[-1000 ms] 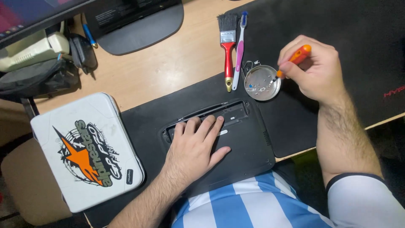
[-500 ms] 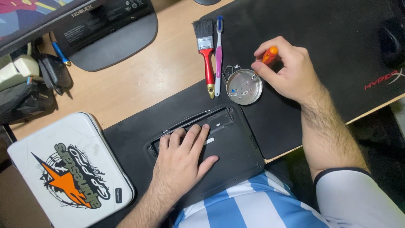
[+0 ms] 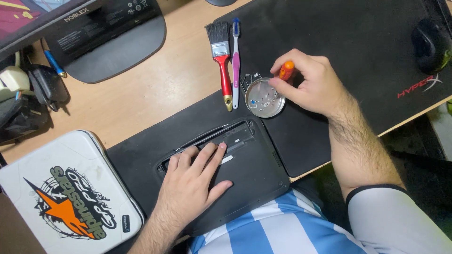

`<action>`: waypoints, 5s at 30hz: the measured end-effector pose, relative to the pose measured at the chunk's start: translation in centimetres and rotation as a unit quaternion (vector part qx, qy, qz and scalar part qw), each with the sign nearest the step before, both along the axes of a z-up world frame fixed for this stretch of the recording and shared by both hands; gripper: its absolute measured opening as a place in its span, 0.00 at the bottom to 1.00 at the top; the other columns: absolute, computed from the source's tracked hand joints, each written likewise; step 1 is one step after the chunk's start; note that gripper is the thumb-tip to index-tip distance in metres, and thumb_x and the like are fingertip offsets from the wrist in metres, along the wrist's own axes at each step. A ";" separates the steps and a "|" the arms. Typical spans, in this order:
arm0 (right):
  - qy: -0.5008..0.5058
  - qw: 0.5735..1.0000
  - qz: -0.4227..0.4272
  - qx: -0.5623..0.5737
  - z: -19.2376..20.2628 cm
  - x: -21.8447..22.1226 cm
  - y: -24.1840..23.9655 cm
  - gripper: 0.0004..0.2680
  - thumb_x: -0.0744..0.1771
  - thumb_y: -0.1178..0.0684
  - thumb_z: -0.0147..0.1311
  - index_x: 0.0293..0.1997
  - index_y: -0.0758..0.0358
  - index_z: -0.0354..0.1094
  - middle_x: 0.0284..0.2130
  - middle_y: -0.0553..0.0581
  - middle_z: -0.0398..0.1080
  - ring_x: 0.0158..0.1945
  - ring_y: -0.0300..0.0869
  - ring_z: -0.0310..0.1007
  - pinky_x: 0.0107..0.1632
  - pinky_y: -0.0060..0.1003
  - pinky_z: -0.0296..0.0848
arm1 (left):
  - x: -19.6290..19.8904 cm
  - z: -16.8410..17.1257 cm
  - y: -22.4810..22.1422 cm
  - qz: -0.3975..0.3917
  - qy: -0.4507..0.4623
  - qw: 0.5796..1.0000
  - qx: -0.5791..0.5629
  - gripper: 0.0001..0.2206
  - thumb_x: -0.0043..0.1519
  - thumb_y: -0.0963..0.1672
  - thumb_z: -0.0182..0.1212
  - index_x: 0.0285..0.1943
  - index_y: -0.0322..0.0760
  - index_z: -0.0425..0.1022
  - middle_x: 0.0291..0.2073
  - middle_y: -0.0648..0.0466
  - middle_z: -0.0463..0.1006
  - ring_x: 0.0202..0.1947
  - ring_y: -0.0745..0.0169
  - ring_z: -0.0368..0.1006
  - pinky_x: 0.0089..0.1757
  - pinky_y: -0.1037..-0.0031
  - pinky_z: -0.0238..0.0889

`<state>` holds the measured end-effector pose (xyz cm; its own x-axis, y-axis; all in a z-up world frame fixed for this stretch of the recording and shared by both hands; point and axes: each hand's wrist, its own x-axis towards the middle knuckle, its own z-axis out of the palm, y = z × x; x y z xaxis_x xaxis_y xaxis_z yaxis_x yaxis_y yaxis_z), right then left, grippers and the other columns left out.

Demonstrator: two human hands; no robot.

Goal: Securing the bottom cover of a laptop by fastening multiple small screws using a manual screwdriver.

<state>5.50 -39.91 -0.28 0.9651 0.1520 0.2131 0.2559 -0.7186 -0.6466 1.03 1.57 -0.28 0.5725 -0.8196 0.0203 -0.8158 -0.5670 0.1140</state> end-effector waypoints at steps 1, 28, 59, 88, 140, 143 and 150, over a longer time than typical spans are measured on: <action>0.000 1.000 0.000 0.000 0.1 0.0 0.0 0.09 0.76 0.57 0.75 0.60 0.66 0.79 0.46 0.58 0.84 0.44 0.45 0.84 0.49 0.38 0.82 | 0.1 0.0 0.0 0.000 0.000 1.000 0.000 0.43 0.74 0.68 0.61 0.92 0.47 0.71 0.75 0.60 0.78 0.61 0.46 0.74 0.54 0.55 0.71; -0.011 1.000 0.000 0.022 0.2 -0.1 1.1 0.11 0.77 0.60 0.74 0.62 0.67 0.73 0.49 0.61 0.84 0.50 0.48 0.88 0.56 0.41 0.86 | 0.8 0.3 0.4 0.005 0.006 1.000 0.002 0.44 0.72 0.69 0.63 0.89 0.47 0.74 0.75 0.58 0.78 0.60 0.45 0.75 0.52 0.53 0.70; 0.037 0.996 -0.067 -0.041 0.0 0.0 0.5 0.12 0.77 0.58 0.72 0.68 0.64 0.72 0.41 0.57 0.78 0.31 0.44 0.78 0.37 0.38 0.78 | 0.7 0.4 0.3 0.014 0.020 1.000 -0.006 0.41 0.72 0.68 0.64 0.88 0.47 0.74 0.75 0.57 0.79 0.62 0.44 0.74 0.54 0.51 0.70; -0.028 0.994 -0.087 0.057 1.1 0.0 1.2 0.11 0.79 0.65 0.68 0.68 0.68 0.68 0.46 0.58 0.83 0.43 0.46 0.89 0.54 0.40 0.84 | 0.7 0.4 0.3 0.013 0.027 1.000 0.006 0.42 0.72 0.67 0.65 0.89 0.47 0.74 0.75 0.55 0.78 0.62 0.43 0.74 0.54 0.50 0.70; 0.044 0.924 0.060 0.375 -2.8 -2.8 10.2 0.18 0.73 0.63 0.68 0.68 0.68 0.60 0.42 0.70 0.83 0.42 0.48 0.90 0.49 0.41 0.94 | 1.5 -0.4 -4.2 0.138 0.093 0.932 -0.323 0.04 0.76 0.46 0.76 0.51 0.45 0.88 0.38 0.56 0.89 0.39 0.59 0.86 0.41 0.70 0.83; 0.021 0.927 0.067 0.368 -2.8 -2.9 10.3 0.18 0.73 0.64 0.69 0.67 0.69 0.61 0.42 0.70 0.84 0.43 0.48 0.90 0.50 0.43 0.94 | 1.5 -0.3 -4.2 0.139 0.095 0.931 -0.324 0.05 0.76 0.47 0.76 0.51 0.44 0.89 0.37 0.56 0.89 0.39 0.59 0.86 0.41 0.70 0.83; -0.012 0.930 0.086 0.358 -2.4 -3.0 10.5 0.17 0.73 0.65 0.69 0.66 0.70 0.61 0.41 0.69 0.86 0.43 0.48 0.90 0.52 0.45 0.93 | 1.6 -0.1 -4.4 0.136 0.090 0.932 -0.324 0.06 0.75 0.47 0.78 0.50 0.44 0.89 0.36 0.55 0.89 0.38 0.60 0.86 0.41 0.70 0.83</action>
<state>2.47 -29.36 -2.67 0.9336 0.1143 0.3397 0.3472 -0.0534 -0.9363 2.60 -2.82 -0.42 0.7996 -0.4924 0.3436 -0.5861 -0.5155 0.6252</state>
